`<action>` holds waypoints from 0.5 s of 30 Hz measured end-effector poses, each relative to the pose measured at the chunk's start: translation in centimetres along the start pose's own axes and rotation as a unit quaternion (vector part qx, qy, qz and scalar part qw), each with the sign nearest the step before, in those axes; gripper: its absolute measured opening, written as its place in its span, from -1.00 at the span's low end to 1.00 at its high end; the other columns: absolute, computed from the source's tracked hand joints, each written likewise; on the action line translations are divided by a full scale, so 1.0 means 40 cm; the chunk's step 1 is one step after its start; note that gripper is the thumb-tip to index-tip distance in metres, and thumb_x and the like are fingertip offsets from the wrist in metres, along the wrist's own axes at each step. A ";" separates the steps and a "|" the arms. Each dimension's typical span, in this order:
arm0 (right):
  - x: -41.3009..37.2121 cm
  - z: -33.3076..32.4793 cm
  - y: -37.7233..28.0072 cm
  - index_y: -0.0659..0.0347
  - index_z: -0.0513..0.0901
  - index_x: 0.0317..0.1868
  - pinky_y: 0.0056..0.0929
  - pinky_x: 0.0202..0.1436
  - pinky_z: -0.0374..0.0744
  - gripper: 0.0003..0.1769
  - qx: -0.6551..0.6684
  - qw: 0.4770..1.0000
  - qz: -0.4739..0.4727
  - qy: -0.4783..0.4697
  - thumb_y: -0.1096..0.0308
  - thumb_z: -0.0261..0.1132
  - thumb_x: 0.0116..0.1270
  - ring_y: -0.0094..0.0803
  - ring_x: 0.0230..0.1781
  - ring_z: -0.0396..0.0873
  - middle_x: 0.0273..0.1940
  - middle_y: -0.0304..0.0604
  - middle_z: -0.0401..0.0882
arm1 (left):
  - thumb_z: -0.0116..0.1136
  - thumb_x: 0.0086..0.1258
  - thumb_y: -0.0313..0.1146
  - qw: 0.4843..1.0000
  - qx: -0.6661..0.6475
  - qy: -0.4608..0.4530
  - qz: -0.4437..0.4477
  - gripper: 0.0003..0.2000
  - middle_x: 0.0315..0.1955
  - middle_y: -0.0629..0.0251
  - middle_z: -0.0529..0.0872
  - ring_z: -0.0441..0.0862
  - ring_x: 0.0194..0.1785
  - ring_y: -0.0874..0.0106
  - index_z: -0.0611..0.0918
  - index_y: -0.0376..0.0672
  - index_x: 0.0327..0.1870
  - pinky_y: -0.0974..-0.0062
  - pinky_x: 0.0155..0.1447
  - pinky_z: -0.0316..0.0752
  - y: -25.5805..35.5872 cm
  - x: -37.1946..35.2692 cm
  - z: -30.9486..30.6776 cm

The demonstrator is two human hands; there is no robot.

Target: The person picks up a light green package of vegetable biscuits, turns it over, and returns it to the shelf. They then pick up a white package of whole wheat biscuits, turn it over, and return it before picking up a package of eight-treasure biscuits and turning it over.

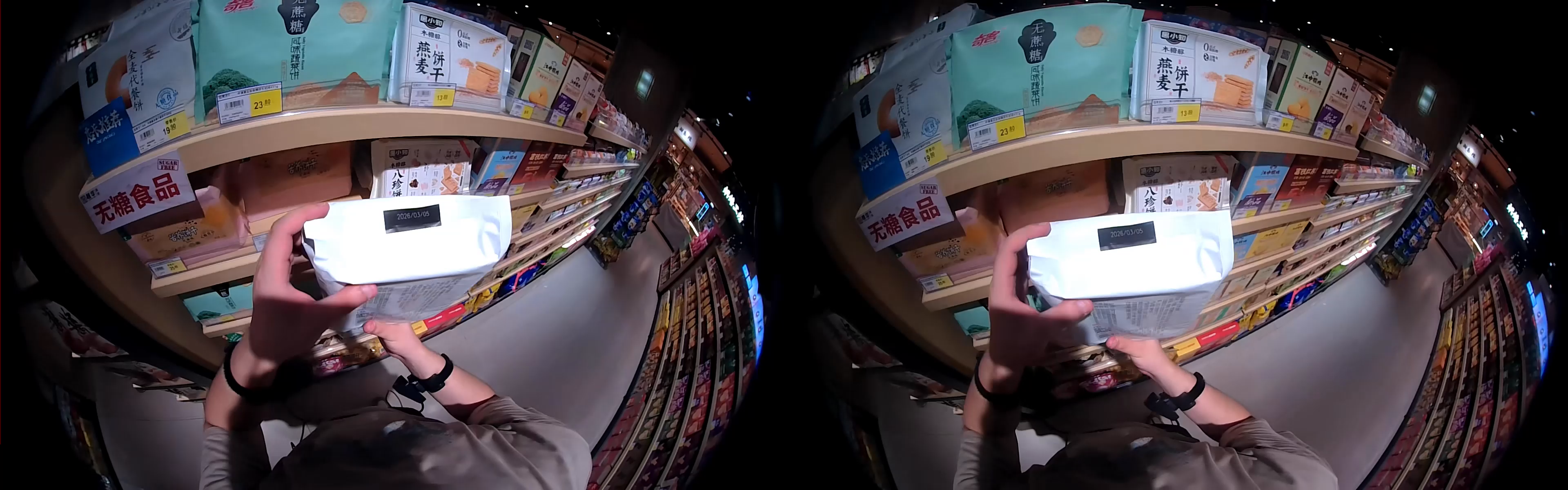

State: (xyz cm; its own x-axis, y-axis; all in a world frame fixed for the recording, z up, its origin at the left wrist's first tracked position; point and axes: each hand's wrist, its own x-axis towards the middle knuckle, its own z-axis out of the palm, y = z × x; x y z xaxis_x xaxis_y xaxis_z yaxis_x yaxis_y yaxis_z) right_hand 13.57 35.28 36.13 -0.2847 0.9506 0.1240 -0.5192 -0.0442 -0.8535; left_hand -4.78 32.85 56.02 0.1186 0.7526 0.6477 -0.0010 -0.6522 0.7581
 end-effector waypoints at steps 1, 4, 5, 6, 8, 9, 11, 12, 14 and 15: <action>0.001 0.011 0.006 0.32 0.43 0.22 -0.34 0.28 0.40 -0.35 0.016 0.999 0.022 -0.016 0.46 0.48 0.12 -0.32 0.17 0.44 0.14 -0.12 0.50 | 0.50 -0.06 -0.40 0.999 0.051 0.003 -0.004 -0.25 0.01 0.14 0.48 0.49 0.09 0.40 0.36 -0.29 0.22 0.43 0.18 0.42 0.009 0.015 -0.013; 0.004 0.035 0.021 0.31 0.44 0.22 -0.35 0.27 0.40 -0.40 0.004 0.999 -0.013 -0.029 0.47 0.44 0.17 -0.33 0.17 0.43 0.15 -0.13 0.50 | 0.50 -0.11 -0.32 0.995 0.100 0.016 -0.018 -0.30 -0.03 0.19 0.47 0.46 0.06 0.40 0.44 -0.25 0.14 0.43 0.18 0.37 0.031 0.038 -0.030; 0.004 0.042 0.025 0.31 0.44 0.23 -0.35 0.27 0.40 -0.41 0.010 0.999 -0.026 -0.034 0.47 0.42 0.18 -0.33 0.17 0.43 0.16 -0.13 0.50 | 0.50 -0.12 -0.29 0.995 0.091 0.027 -0.032 -0.31 -0.05 0.21 0.46 0.44 0.05 0.40 0.46 -0.23 0.11 0.43 0.18 0.35 0.036 0.039 -0.034; 0.004 0.044 0.031 0.32 0.43 0.24 -0.34 0.27 0.40 -0.42 0.015 0.998 -0.038 -0.046 0.47 0.39 0.21 -0.32 0.18 0.43 0.17 -0.13 0.49 | 0.50 -0.13 -0.45 0.997 0.066 0.015 -0.040 -0.27 -0.01 0.24 0.52 0.49 0.09 0.39 0.39 -0.19 0.16 0.42 0.23 0.35 0.030 0.037 -0.042; 0.000 0.039 0.044 0.30 0.40 0.26 -0.31 0.29 0.39 -0.36 0.028 0.997 -0.028 -0.059 0.40 0.43 0.18 -0.29 0.20 0.42 0.18 -0.12 0.47 | 0.50 -0.14 -0.46 0.998 0.009 0.025 -0.055 -0.28 -0.02 0.25 0.53 0.49 0.09 0.39 0.40 -0.19 0.14 0.43 0.23 0.35 0.050 0.033 -0.036; -0.002 0.038 0.050 0.29 0.37 0.29 -0.29 0.31 0.38 -0.29 0.035 0.997 -0.019 -0.069 0.33 0.47 0.15 -0.27 0.22 0.41 0.19 -0.12 0.45 | 0.51 -0.15 -0.47 0.996 -0.053 0.036 -0.067 -0.30 -0.02 0.26 0.53 0.50 0.08 0.40 0.41 -0.19 0.11 0.44 0.22 0.36 0.058 0.031 -0.034; -0.001 0.042 0.056 0.28 0.36 0.29 -0.28 0.31 0.38 -0.31 0.024 0.996 -0.011 -0.087 0.38 0.43 0.16 -0.27 0.22 0.41 0.20 -0.11 0.45 | 0.52 -0.16 -0.47 0.997 -0.020 0.037 -0.063 -0.31 -0.04 0.27 0.54 0.50 0.07 0.40 0.41 -0.18 0.09 0.45 0.22 0.36 0.060 0.022 -0.047; -0.003 0.044 0.057 0.28 0.36 0.30 -0.28 0.31 0.38 -0.32 0.011 0.995 -0.003 -0.102 0.43 0.40 0.17 -0.26 0.23 0.41 0.20 -0.10 0.45 | 0.53 -0.17 -0.47 0.998 0.009 0.036 -0.058 -0.31 -0.05 0.28 0.54 0.51 0.06 0.41 0.41 -0.18 0.07 0.46 0.21 0.36 0.060 0.017 -0.050; -0.003 0.053 0.067 0.28 0.36 0.29 -0.28 0.31 0.38 -0.33 0.009 0.995 -0.001 -0.095 0.47 0.37 0.15 -0.26 0.22 0.41 0.20 -0.09 0.45 | 0.55 -0.17 -0.41 0.998 0.029 0.040 -0.042 -0.33 -0.07 0.29 0.50 0.51 0.04 0.42 0.44 -0.20 0.05 0.46 0.18 0.37 0.064 0.011 -0.049; -0.003 0.057 0.071 0.28 0.36 0.29 -0.28 0.31 0.38 -0.33 0.006 0.996 0.001 -0.089 0.52 0.34 0.14 -0.25 0.22 0.41 0.19 -0.08 0.45 | 0.57 -0.16 -0.35 0.998 0.049 0.043 -0.025 -0.34 -0.08 0.30 0.46 0.51 0.02 0.43 0.46 -0.22 0.02 0.47 0.15 0.39 0.065 0.009 -0.049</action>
State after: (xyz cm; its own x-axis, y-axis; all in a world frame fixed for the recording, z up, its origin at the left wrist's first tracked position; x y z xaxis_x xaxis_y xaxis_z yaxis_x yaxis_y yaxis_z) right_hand 10.29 34.34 34.85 -0.4236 0.8808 0.2116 -0.5277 -0.0500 -0.8480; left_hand -6.66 31.59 58.37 0.0302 0.7861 0.6173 0.1000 -0.6169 0.7807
